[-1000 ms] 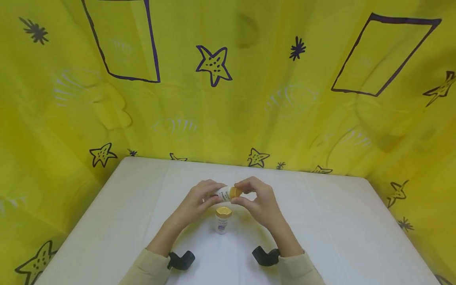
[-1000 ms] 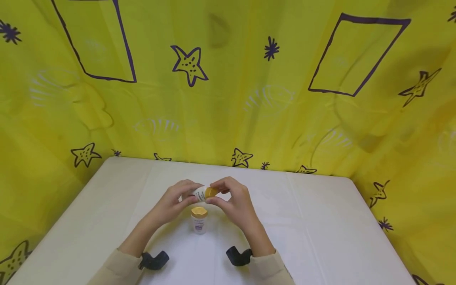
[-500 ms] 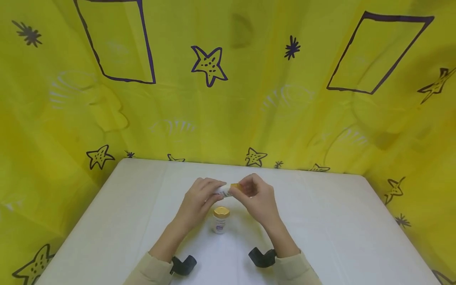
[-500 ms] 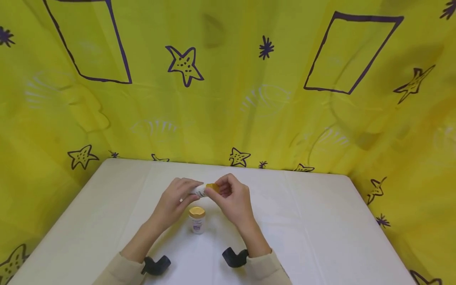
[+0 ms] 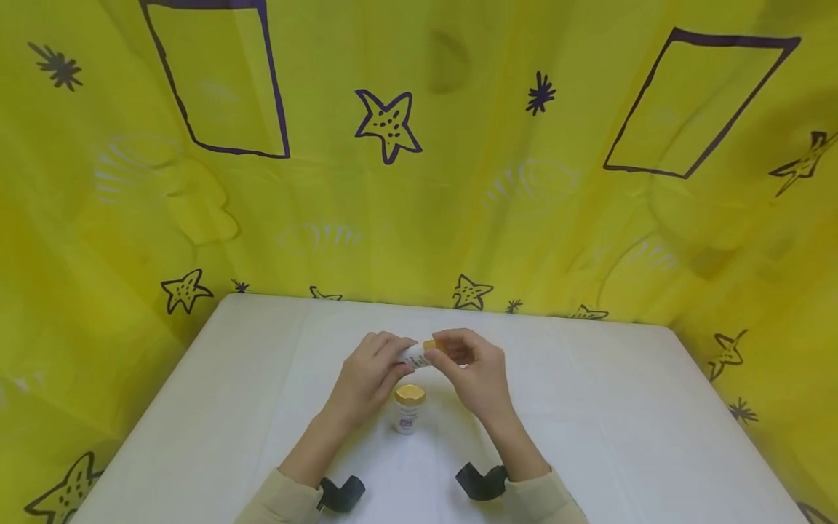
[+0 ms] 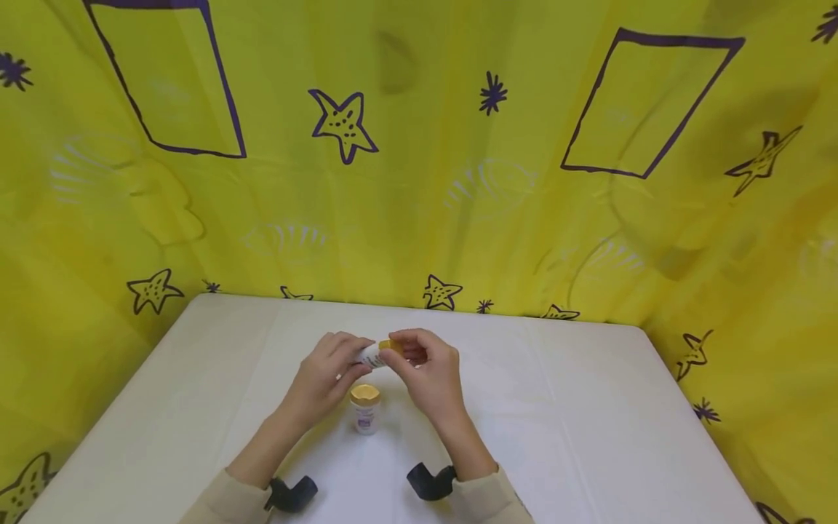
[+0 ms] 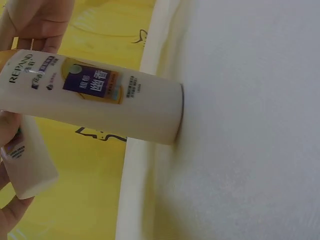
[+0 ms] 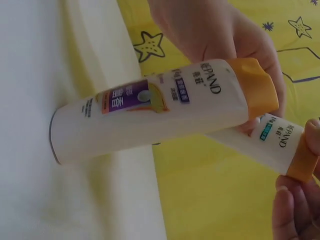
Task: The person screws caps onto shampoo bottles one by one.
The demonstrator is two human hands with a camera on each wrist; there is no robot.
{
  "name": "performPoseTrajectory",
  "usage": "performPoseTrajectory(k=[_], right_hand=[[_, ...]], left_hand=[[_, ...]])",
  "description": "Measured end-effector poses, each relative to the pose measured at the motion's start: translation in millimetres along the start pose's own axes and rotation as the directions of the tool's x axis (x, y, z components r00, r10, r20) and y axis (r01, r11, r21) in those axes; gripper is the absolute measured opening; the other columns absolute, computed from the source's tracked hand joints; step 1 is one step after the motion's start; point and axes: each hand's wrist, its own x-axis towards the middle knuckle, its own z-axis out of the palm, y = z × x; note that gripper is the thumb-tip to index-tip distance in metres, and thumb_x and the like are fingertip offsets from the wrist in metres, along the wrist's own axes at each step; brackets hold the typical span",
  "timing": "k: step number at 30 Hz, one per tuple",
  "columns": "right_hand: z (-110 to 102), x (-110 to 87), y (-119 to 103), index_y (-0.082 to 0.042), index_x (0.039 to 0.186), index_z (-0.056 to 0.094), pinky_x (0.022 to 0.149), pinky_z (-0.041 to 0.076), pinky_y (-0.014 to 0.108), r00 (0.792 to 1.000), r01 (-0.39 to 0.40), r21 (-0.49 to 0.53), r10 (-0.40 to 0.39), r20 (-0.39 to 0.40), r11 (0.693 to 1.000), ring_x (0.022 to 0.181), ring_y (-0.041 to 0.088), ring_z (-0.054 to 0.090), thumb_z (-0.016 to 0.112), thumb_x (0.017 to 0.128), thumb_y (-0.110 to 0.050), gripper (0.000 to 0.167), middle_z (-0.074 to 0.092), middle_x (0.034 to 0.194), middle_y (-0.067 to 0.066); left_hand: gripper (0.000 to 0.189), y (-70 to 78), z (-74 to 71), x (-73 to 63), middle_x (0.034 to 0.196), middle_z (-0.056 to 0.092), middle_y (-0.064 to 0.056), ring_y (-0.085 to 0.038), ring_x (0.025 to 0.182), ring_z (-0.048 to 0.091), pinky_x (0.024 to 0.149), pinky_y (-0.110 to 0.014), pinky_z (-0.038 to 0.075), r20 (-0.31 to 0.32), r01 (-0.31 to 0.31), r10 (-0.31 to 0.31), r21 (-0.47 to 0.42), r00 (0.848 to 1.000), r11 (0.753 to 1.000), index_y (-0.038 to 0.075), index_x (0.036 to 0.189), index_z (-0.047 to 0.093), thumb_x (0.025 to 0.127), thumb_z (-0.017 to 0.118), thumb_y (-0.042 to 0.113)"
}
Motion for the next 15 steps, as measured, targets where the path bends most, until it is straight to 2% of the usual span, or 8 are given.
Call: performPoseTrajectory(k=[3,6,10,15], right_hand=[[-1,0.7,4,-0.014,0.116,0.071,0.075,0.059,0.027,0.997,-0.043,0.015,0.042,0.065,0.999,0.087,0.017,0.068,0.083,0.082,-0.023,0.037,0.072,0.103,0.000],[1,2.8,12,-0.016,0.118,0.070,0.077,0.058,0.026,0.983,-0.116,0.017,0.113,0.145,0.993,0.090,0.017,0.069,0.083,0.082,-0.024,0.040,0.072,0.105,0.002],[12,8.9,25,-0.017,0.113,0.071,0.079,0.058,0.027,0.962,-0.177,0.013,0.170,0.216,0.984,0.092,0.016,0.070,0.080,0.086,-0.023,0.029,0.072,0.104,0.003],[26,20.1,38,-0.017,0.108,0.071,0.079,0.057,0.031,0.960,-0.178,-0.023,0.179,0.217,0.984,0.090,0.015,0.068,0.076,0.089,-0.020,0.020,0.072,0.102,-0.001]], left_hand=[[0.034,-0.6,1.7,-2.4,0.111,0.064,0.004,-0.012,0.098,0.056,0.081,-0.028,0.053,-0.012,0.072,-0.073,-0.051,0.997,0.996,0.015,0.121,0.063,0.089,0.076,0.020],[0.033,-2.8,3.3,-3.6,0.112,0.065,0.005,-0.011,0.099,0.060,0.084,-0.033,0.055,0.000,0.194,-0.196,-0.162,0.981,0.968,0.016,0.120,0.062,0.090,0.075,0.022],[0.032,-8.7,6.9,-1.6,0.116,0.067,0.003,-0.015,0.101,0.066,0.086,-0.039,0.057,0.062,0.335,-0.334,-0.325,0.941,0.884,0.015,0.120,0.061,0.092,0.073,0.024],[0.032,-19.2,15.7,3.6,0.122,0.066,-0.001,-0.024,0.108,0.066,0.091,-0.036,0.057,0.171,0.471,-0.444,-0.443,0.879,0.762,0.014,0.122,0.058,0.093,0.071,0.021]])
